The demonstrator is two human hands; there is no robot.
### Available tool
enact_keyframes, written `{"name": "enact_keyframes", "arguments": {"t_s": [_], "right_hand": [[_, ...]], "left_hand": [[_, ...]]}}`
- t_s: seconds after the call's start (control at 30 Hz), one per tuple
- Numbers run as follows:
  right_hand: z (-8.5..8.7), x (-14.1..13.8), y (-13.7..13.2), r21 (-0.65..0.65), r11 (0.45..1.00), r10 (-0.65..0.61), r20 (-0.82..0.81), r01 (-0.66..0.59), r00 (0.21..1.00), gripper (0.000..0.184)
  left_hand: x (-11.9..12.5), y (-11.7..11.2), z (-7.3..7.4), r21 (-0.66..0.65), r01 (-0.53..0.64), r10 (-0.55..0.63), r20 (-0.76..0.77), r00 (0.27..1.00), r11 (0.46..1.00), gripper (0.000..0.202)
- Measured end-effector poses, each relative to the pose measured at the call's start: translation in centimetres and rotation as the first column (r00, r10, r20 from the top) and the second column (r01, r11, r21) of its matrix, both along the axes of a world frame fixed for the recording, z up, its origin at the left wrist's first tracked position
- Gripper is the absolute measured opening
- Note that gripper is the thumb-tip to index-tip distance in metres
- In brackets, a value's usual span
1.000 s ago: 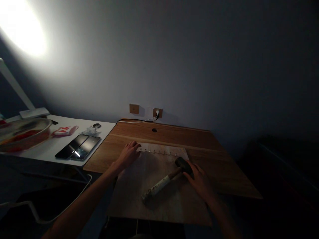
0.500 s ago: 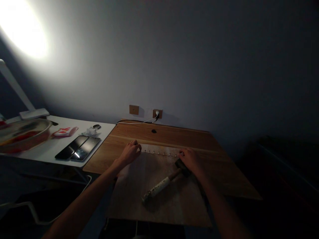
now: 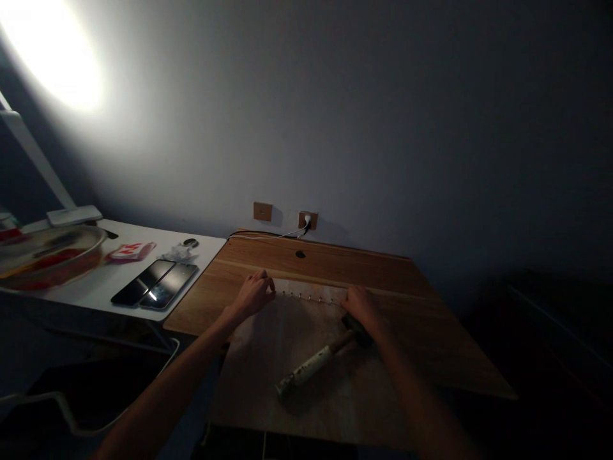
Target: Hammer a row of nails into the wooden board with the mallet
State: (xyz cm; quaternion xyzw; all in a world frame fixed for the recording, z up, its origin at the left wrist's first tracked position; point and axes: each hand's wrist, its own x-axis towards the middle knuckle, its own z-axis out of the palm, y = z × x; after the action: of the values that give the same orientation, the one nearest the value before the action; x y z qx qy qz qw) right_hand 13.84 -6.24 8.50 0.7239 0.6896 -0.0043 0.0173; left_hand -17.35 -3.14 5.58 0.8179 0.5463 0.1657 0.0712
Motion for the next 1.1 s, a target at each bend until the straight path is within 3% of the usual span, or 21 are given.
{"name": "enact_keyframes", "arguments": {"t_s": [0.23,0.37,0.5,0.7,0.93,1.1], "right_hand": [[-0.2,-0.2,0.6,0.036,0.999,0.014,-0.037,-0.012,0.999,0.02],[0.1,-0.3,1.0,0.079,0.994,0.08,-0.096,-0.073,0.992,0.019],[0.0,-0.5,1.0,0.079,0.99,0.128,-0.158,-0.116,0.979,0.014],[-0.5,-0.5,0.9,0.092,0.993,0.097,-0.229,-0.077,0.969,0.008],[-1.2,0.0,1.2,0.089,0.988,0.146,-0.284,-0.126,0.948,0.017],[-1.6,-0.5,1.1,0.067,0.982,0.187,-0.278,-0.175,0.942,0.021]], "left_hand": [[0.0,0.9,-0.5,0.039,-0.093,0.082,0.234,0.969,0.995,0.009],[0.2,1.2,-0.8,0.076,-0.018,-0.008,0.335,0.942,0.997,0.01],[0.7,1.0,-1.8,0.066,0.068,-0.086,0.336,0.938,0.996,0.011],[1.1,1.0,-2.9,-0.041,0.1,-0.076,0.391,0.917,0.994,0.021],[1.1,1.1,-2.6,0.028,0.143,-0.144,0.335,0.931,0.989,0.022],[1.5,0.9,-2.2,0.003,0.141,-0.136,0.271,0.953,0.99,0.026]]}}
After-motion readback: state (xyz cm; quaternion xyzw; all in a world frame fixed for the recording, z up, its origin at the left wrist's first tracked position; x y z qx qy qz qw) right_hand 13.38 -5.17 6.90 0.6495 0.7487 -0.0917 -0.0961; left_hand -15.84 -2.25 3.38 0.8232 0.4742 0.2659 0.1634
